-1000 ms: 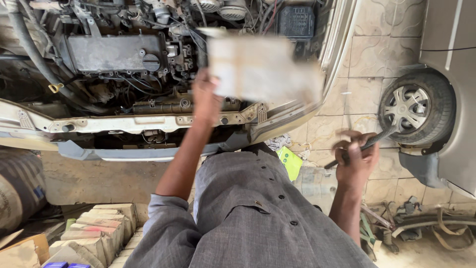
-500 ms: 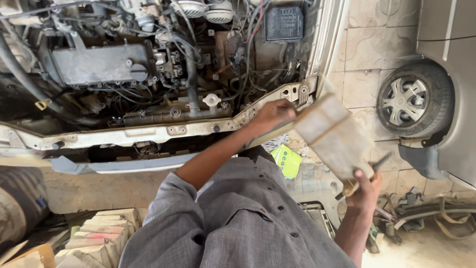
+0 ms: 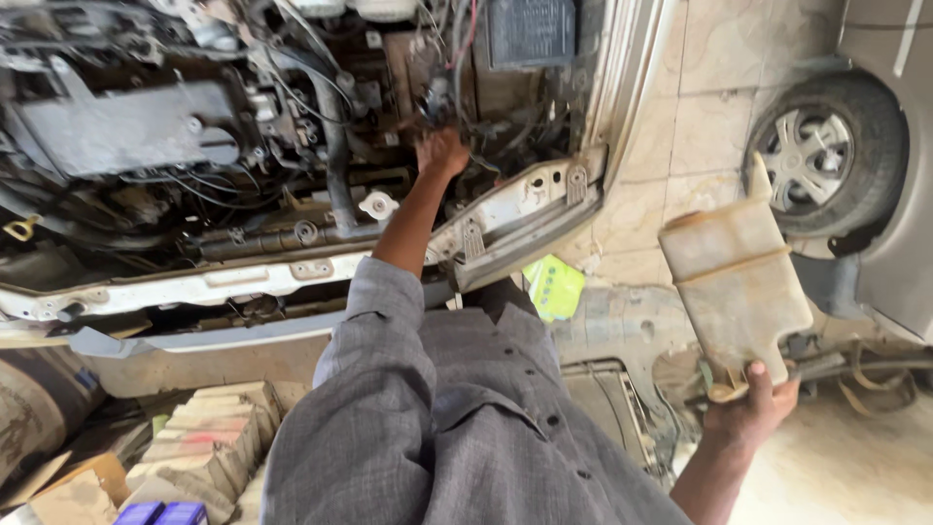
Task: The person removes a plastic reservoir and then detaches wires and components from a fuse box assembly inside a car engine bay using their hands and a long metal tool.
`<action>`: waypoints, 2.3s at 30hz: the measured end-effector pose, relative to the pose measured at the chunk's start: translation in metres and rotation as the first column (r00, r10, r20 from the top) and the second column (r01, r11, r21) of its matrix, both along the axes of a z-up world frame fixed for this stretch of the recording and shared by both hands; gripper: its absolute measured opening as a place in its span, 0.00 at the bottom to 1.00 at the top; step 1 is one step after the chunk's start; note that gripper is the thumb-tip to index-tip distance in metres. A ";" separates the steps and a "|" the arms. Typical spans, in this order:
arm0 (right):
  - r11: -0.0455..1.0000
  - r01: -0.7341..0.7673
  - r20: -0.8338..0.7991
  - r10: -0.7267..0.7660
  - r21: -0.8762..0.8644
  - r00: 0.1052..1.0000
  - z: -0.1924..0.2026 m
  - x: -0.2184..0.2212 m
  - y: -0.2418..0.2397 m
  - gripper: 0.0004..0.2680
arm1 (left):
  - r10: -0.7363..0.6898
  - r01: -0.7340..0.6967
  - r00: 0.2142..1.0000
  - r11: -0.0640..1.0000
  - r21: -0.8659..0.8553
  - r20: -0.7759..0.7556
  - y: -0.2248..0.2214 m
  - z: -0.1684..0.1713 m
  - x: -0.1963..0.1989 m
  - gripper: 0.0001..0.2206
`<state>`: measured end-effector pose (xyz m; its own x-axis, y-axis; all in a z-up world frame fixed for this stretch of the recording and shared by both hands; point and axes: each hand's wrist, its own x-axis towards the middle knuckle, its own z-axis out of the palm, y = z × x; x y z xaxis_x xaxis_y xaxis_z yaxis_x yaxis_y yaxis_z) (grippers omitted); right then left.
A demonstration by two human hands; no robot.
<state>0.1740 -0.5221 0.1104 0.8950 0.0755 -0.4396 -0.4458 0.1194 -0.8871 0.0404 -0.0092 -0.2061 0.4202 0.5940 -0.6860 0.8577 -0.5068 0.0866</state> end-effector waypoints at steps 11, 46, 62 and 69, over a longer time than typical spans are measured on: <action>0.967 -0.238 0.048 0.243 -0.092 0.969 -0.007 0.032 0.061 0.30 | 0.688 -0.294 0.526 0.698 -0.652 0.500 -0.025 0.131 -0.001 0.20; 0.774 -0.553 0.414 0.413 0.309 0.811 0.085 -0.039 0.255 0.12 | 0.256 -0.013 -0.053 0.966 -0.257 0.965 0.032 0.418 -0.109 0.38; 0.774 -0.535 0.613 0.250 0.338 0.750 0.121 -0.025 0.305 0.16 | -0.688 0.164 0.341 0.714 0.681 0.640 -0.034 0.532 -0.058 0.37; 0.787 -0.448 0.512 0.201 0.423 0.835 0.128 -0.023 0.318 0.12 | -0.665 0.130 0.368 0.729 0.672 0.650 -0.034 0.539 -0.050 0.31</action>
<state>0.1510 -0.2039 0.2385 0.8537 0.4952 0.1614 -0.1435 0.5216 -0.8410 -0.0096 -0.0433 0.3333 0.8633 0.2657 0.4291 0.1702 -0.9537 0.2480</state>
